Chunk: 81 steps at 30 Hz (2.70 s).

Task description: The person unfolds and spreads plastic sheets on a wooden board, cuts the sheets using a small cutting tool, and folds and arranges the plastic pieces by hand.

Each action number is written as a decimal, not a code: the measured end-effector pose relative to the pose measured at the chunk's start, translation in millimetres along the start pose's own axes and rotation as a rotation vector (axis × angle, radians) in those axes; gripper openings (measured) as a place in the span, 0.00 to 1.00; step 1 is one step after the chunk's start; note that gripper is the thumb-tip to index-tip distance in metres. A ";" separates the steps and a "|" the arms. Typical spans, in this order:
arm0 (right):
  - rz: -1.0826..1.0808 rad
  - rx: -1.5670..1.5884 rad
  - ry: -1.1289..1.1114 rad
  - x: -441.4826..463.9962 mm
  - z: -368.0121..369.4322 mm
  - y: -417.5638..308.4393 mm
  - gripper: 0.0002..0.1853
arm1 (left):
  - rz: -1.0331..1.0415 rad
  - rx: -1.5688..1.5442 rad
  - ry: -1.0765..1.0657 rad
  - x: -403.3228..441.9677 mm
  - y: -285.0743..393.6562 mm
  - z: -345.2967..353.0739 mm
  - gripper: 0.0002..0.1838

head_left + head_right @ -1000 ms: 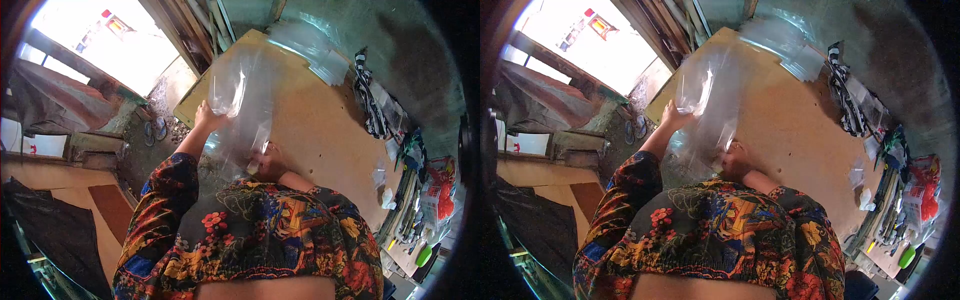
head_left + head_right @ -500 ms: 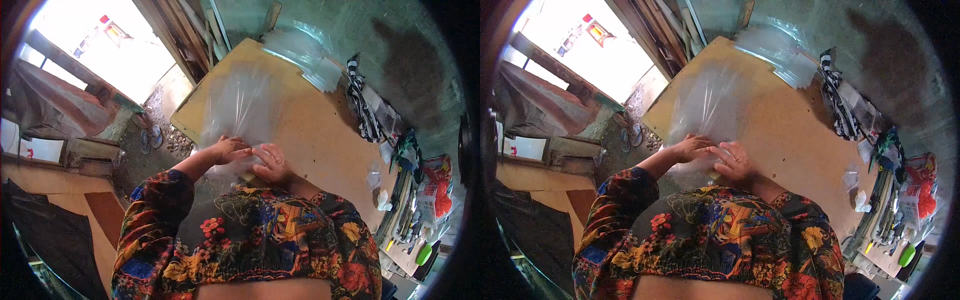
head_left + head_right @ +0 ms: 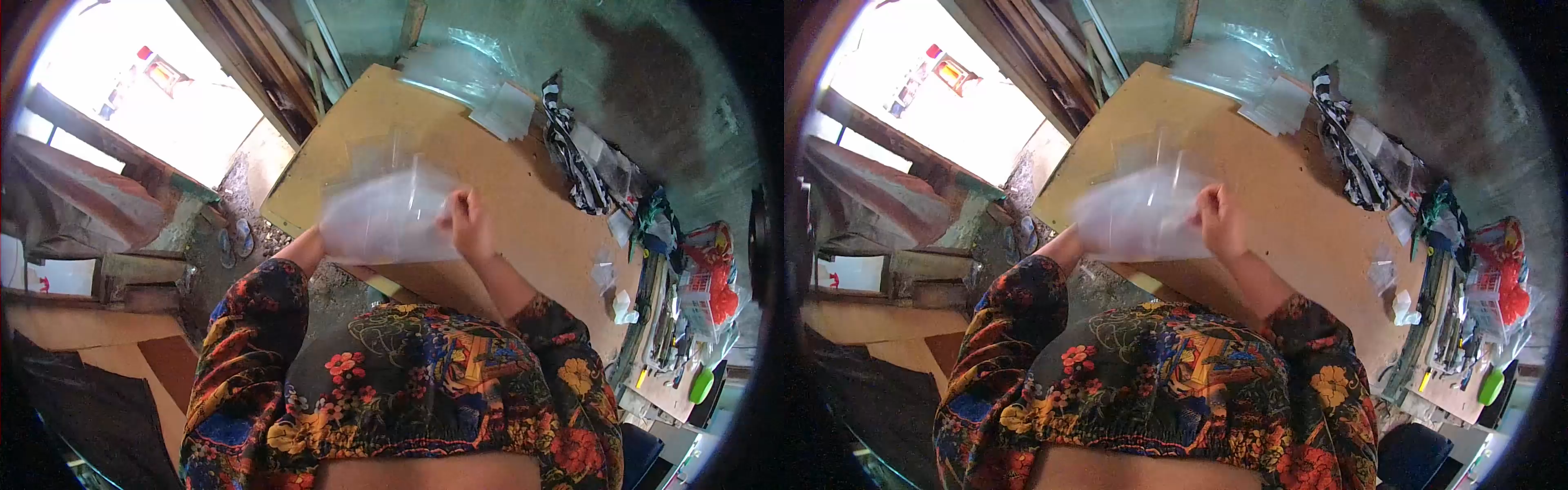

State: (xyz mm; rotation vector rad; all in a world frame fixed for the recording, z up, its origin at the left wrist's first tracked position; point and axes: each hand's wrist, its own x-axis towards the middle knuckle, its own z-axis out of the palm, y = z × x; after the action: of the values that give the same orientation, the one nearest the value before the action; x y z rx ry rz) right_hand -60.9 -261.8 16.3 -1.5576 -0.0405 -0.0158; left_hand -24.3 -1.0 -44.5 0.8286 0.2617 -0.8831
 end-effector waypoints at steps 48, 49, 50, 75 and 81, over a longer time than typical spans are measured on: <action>0.240 -1.068 0.138 328.9 -41.1 30.2 0.20 | 0.647 1.832 0.652 31.1 23.7 28.0 0.30; 0.190 -1.252 -0.036 327.0 -40.3 52.1 0.22 | 0.659 1.827 0.649 30.4 24.5 28.6 0.30; 0.132 -1.435 -0.211 326.2 -42.9 69.0 0.23 | 0.628 1.827 0.646 30.5 24.0 29.9 0.30; -0.283 -1.040 0.573 133.4 -151.3 28.4 0.02 | 0.758 1.947 0.725 33.5 23.4 28.5 0.28; -0.365 -1.003 0.312 22.4 -66.6 1.7 0.09 | 0.663 0.494 0.045 59.8 -34.7 107.0 0.37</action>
State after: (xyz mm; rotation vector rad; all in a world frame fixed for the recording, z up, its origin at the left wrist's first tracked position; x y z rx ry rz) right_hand -37.3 -328.0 14.6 -2.5070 -0.0760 -0.6514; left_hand -26.5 -126.5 -22.6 1.2941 -0.2034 -0.2973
